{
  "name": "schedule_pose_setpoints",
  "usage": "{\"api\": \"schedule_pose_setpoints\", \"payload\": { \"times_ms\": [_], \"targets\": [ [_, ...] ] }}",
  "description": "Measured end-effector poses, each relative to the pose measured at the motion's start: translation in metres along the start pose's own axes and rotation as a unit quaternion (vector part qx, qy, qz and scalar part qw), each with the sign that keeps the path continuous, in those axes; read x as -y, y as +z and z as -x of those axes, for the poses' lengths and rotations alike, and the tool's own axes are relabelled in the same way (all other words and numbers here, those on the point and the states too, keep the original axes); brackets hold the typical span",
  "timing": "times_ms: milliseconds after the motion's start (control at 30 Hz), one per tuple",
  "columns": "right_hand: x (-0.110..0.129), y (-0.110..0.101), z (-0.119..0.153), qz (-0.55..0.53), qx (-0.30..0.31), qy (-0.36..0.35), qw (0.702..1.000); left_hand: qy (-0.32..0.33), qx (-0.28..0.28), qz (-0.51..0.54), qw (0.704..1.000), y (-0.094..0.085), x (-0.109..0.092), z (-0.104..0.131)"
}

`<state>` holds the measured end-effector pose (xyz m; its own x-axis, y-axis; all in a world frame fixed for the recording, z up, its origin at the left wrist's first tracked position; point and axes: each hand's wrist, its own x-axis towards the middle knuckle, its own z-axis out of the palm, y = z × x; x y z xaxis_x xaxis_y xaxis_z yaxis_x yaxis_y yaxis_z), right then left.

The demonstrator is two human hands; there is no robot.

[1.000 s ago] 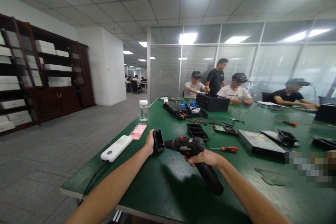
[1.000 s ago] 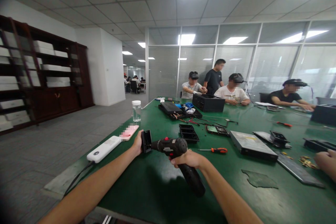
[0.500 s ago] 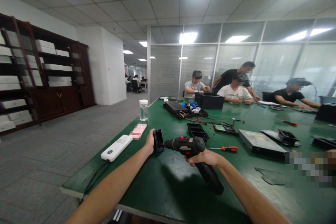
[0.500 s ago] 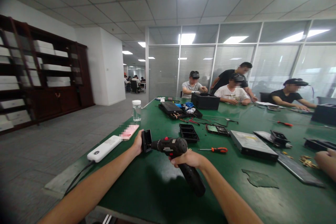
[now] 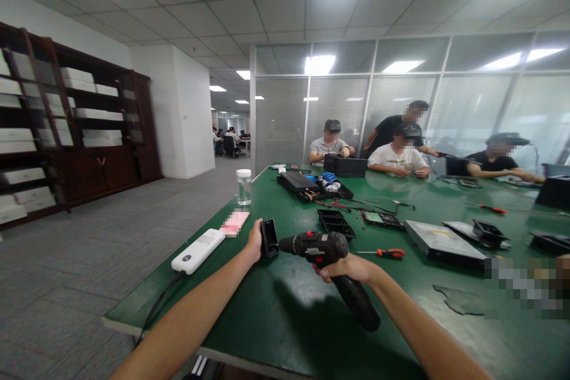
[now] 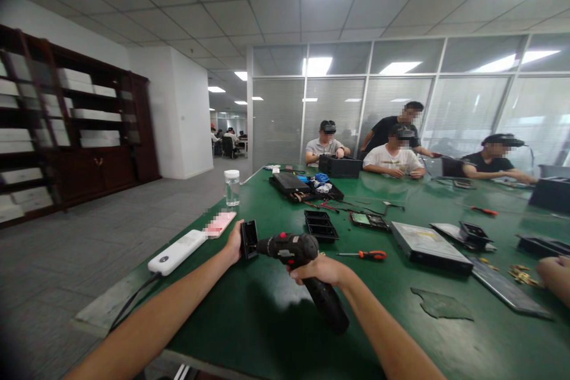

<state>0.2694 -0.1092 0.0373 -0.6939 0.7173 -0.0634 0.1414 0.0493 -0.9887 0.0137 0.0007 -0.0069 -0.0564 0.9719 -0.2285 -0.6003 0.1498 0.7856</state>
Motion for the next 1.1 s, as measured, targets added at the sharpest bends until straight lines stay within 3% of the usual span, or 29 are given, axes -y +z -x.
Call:
{"api": "schedule_pose_setpoints", "payload": {
  "times_ms": [100,300,1100],
  "targets": [
    [0.0006,0.0008,0.0007,-0.01,-0.002,0.004,1.0,0.029,0.011,-0.016,0.999,0.0007,-0.0005,0.0015],
    [0.0045,0.0039,0.0024,-0.024,-0.008,0.053,0.998,0.025,0.011,-0.015,1.0,-0.0007,-0.0004,0.001],
    [0.0064,0.0039,0.0028,-0.026,-0.014,0.051,0.998,0.012,0.01,-0.026,1.0,-0.0007,0.0001,-0.0002]
  ]
}}
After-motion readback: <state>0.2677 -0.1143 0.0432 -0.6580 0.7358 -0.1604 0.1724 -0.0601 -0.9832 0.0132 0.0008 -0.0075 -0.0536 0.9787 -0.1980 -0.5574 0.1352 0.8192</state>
